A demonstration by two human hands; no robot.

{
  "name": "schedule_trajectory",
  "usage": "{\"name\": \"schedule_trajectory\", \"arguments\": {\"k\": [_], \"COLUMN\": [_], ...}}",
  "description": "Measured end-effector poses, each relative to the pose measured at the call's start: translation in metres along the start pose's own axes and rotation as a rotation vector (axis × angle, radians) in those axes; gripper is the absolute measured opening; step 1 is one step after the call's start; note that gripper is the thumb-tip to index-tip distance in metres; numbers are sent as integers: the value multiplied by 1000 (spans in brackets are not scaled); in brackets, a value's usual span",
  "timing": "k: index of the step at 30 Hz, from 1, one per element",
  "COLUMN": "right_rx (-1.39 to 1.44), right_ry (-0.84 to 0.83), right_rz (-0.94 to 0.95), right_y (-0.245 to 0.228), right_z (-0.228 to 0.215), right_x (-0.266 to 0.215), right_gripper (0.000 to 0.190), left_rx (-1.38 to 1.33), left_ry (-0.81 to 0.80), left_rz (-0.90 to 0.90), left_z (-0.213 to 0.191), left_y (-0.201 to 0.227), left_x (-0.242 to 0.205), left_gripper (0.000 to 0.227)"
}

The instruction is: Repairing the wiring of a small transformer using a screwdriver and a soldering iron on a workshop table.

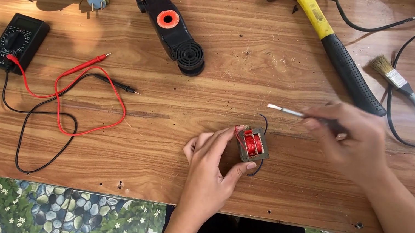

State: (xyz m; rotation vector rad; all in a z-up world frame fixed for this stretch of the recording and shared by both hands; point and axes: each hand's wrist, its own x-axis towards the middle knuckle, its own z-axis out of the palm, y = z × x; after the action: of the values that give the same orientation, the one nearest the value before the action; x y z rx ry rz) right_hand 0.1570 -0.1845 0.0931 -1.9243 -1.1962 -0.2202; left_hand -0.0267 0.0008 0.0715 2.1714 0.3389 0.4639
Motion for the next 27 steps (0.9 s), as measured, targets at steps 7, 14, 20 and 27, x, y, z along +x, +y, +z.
{"name": "schedule_trajectory", "arguments": {"k": [7,14,20,27], "right_rx": [74,-127,-97,-70], "right_ry": [-130,-188,-214,-243], "right_rz": [-212,-380,-401,-413], "right_y": [-6,-12,-8,-7], "right_z": [-6,-2,-1,-3], "right_x": [12,16,13,14], "right_gripper": [12,9,10,11], "left_rx": [15,0,14,30], "left_ry": [4,8,4,31], "left_rz": [7,0,0,4], "left_z": [1,1,2,2], "left_y": [-2,-1,-3,-1], "left_x": [0,0,0,0], "left_gripper": [60,60,61,59]}}
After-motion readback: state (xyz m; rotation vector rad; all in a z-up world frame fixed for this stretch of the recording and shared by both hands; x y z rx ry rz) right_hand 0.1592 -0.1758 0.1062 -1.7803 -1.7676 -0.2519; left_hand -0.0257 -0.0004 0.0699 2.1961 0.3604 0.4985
